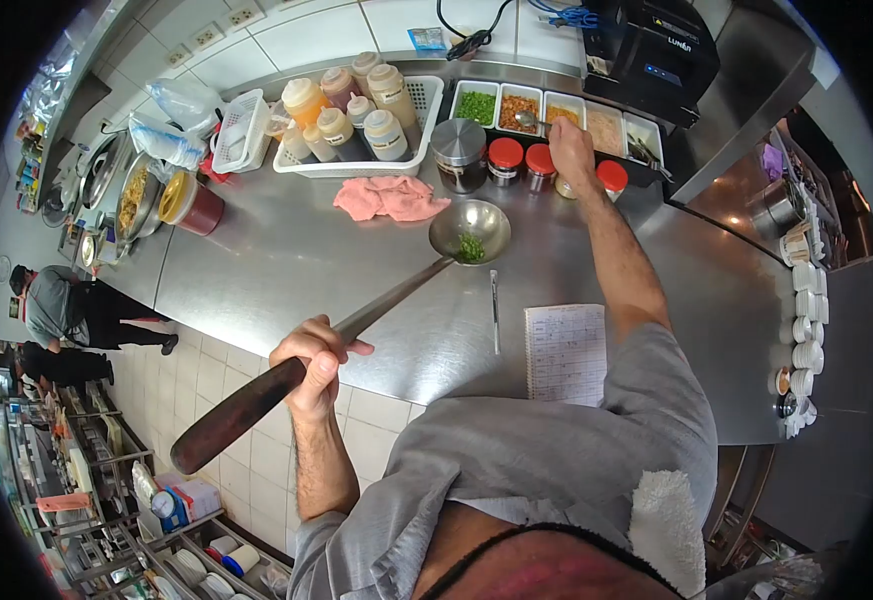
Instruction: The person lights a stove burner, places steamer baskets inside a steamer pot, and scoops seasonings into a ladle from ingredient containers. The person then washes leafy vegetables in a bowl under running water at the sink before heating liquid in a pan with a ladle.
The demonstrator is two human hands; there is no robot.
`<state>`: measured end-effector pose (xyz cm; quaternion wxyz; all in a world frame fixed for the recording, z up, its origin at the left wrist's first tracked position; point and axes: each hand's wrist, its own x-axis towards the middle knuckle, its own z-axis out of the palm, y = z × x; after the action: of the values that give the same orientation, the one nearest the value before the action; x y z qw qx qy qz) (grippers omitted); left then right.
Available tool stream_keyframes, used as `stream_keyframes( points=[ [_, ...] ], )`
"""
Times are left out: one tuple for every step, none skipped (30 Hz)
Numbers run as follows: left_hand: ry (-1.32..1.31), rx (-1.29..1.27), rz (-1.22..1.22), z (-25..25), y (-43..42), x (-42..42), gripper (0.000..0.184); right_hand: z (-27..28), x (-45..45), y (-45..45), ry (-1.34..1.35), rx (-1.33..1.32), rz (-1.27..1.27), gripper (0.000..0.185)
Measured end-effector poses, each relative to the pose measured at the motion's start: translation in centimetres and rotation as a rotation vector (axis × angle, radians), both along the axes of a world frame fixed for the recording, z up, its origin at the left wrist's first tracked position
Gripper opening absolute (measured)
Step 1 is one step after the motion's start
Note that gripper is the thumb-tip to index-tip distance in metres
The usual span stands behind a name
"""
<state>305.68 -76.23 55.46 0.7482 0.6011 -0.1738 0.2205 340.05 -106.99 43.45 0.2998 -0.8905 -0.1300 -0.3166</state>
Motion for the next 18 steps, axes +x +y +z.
stream_keyframes(
  points=[
    [0.009,0.0,-0.004,-0.1,0.1,-0.1,0.022,-0.1,1.2,0.4,-0.004,0.003,0.003,0.019],
    [0.014,-0.022,-0.005,-0.1,0.1,-0.2,0.023,-0.4,2.2,0.8,0.068,-0.02,-0.012,0.018],
    [0.015,-0.018,-0.002,-0.1,0.0,-0.3,0.023,-0.7,2.9,1.2,0.143,-0.043,-0.029,0.017],
    [0.028,-0.001,0.014,-0.2,0.0,-0.5,0.024,-1.1,3.5,1.7,0.191,-0.046,-0.067,0.019],
    [0.04,0.016,0.029,-0.2,0.0,-0.4,0.025,-1.4,4.2,2.2,0.19,-0.043,-0.065,0.019],
    [0.04,0.018,0.031,-0.2,0.0,-0.4,0.025,-1.7,4.8,2.7,0.239,-0.005,-0.096,0.019],
    [0.038,0.018,0.036,-0.2,-0.1,-0.4,0.024,-2.0,5.1,2.9,0.289,0.032,-0.127,0.019],
    [0.036,0.018,0.04,-0.3,-0.1,-0.4,0.024,-2.4,5.3,2.9,0.292,0.032,-0.126,0.019],
    [0.037,0.018,0.04,-0.3,0.0,-0.4,0.024,-2.2,5.1,3.0,0.444,0.294,-0.098,0.019],
    [0.038,0.025,0.04,-0.4,0.0,-0.4,0.024,-2.0,5.0,3.0,0.591,0.557,-0.068,0.018],
    [0.039,0.031,0.04,-0.5,0.1,-0.5,0.023,-2.0,4.6,3.0,0.59,0.557,-0.066,0.018],
    [0.037,0.032,0.043,-0.5,0.2,-0.5,0.023,-2.1,4.4,2.9,0.578,0.723,-0.047,0.018],
    [0.037,0.03,0.043,-0.6,0.3,-0.5,0.023,-2.3,4.3,2.7,0.564,0.887,-0.027,0.018],
    [0.039,0.029,0.042,-0.7,0.4,-0.5,0.023,-2.3,4.3,2.4,0.564,0.887,-0.026,0.018],
    [0.039,0.028,0.042,-0.6,0.4,-0.5,0.023,-2.3,4.2,2.0,0.576,0.968,-0.014,0.018],
    [0.039,0.027,0.041,-0.6,0.5,-0.5,0.023,-2.3,4.1,1.6,0.587,1.05,-0.002,0.018],
    [0.038,0.025,0.039,-0.6,0.4,-0.4,0.023,-2.3,3.8,1.1,0.585,1.049,-0.005,0.018],
    [0.035,0.023,0.036,-0.6,0.3,-0.3,0.023,-2.4,3.6,0.8,0.57,1.094,0.018,0.017]
  ],
)
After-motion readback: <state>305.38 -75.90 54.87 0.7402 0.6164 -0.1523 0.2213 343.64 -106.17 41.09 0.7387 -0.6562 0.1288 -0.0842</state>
